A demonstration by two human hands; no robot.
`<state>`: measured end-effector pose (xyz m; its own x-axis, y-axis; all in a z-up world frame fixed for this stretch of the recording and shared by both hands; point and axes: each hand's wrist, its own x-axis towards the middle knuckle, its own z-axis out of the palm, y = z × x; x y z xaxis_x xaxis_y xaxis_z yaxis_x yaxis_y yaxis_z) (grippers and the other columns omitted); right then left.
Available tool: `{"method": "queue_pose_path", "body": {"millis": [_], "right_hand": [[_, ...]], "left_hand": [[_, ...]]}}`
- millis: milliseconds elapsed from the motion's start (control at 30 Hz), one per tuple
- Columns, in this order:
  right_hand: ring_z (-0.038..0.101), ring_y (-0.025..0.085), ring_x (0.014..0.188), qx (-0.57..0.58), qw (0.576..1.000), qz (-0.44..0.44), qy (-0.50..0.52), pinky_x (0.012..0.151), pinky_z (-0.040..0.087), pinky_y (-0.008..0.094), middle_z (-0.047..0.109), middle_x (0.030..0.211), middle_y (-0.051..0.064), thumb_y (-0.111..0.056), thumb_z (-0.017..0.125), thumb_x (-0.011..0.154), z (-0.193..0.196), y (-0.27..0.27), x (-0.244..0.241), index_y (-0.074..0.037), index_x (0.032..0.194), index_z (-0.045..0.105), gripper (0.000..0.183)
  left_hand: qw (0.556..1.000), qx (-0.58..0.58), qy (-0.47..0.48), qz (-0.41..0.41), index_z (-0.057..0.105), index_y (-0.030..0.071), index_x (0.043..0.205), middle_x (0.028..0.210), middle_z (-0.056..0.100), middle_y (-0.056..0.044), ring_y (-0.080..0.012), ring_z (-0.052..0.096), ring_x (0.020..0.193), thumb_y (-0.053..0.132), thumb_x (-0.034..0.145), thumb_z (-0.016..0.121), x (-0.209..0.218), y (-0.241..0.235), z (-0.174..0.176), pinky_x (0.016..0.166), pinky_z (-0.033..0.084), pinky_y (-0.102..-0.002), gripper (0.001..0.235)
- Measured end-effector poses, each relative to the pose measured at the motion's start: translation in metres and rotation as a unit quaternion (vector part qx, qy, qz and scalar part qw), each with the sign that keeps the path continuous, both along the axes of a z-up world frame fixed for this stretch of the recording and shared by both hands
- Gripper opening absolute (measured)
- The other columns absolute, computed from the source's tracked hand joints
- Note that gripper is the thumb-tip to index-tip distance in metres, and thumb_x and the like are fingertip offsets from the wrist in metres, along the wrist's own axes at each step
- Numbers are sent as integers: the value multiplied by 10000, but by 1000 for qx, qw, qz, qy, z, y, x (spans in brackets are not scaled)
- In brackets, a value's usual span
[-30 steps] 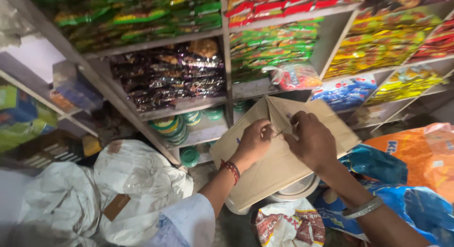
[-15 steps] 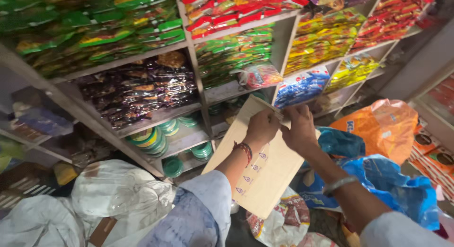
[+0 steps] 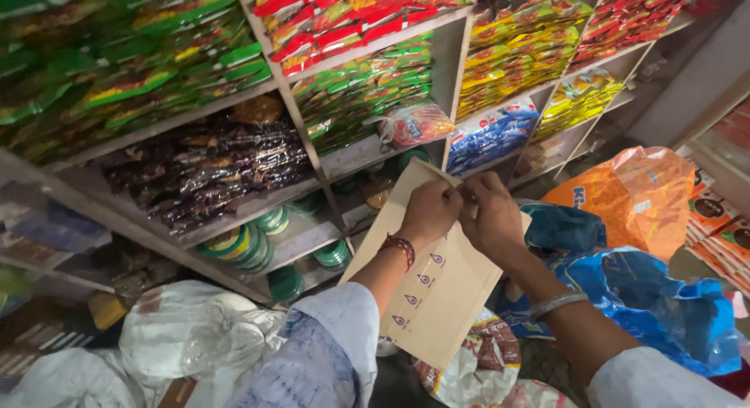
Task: The person removes plastic bottles of cooking oil from a cardboard box and places them one by one onto a wooden shelf. The person then folds the empty cardboard box.
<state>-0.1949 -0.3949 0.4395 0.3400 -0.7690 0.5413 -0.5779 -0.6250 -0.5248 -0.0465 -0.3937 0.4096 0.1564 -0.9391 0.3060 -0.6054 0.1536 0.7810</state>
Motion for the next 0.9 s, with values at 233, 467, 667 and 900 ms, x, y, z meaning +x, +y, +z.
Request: {"method": "queue_pose_path", "body": {"millis": [233, 467, 667, 900], "right_hand": [[717, 258, 812, 86, 993, 5, -84, 727, 573, 377, 689, 946, 97, -162, 800, 805, -29, -53, -7, -74, 1007, 718, 236], [684, 311, 764, 99, 993, 68, -21, 696, 550, 412, 686, 877, 144, -190, 778, 842, -23, -72, -18, -43, 967, 687, 213], [668, 422, 890, 116, 986, 78, 87, 731, 522, 519, 707, 908, 208, -275, 622, 959, 7, -76, -22, -78, 1013, 705, 221], [691, 383, 882, 76, 982, 75, 154, 748, 537, 520, 735, 931, 131, -255, 620, 929, 16, -77, -24, -168, 1082, 704, 195]], "left_hand": [[986, -144, -32, -75, 624, 34, 1180, 1192, 565, -193, -416, 549, 1154, 51, 811, 621, 17, -5, 28, 959, 469, -485, 369], [981, 1, -166, -104, 700, 132, 1003, 1108, 644, -73, -335, 637, 1062, 140, 925, 647, 18, -18, 71, 838, 510, -484, 95], [978, -3, -187, -97, 701, 130, 962, 1063, 661, -61, -332, 646, 1034, 174, 904, 658, 8, -38, 60, 822, 517, -488, 85], [982, 3, -178, -56, 729, 126, 917, 1035, 645, -67, -324, 602, 1049, 175, 809, 732, 2, -67, 23, 883, 503, -448, 119]]}}
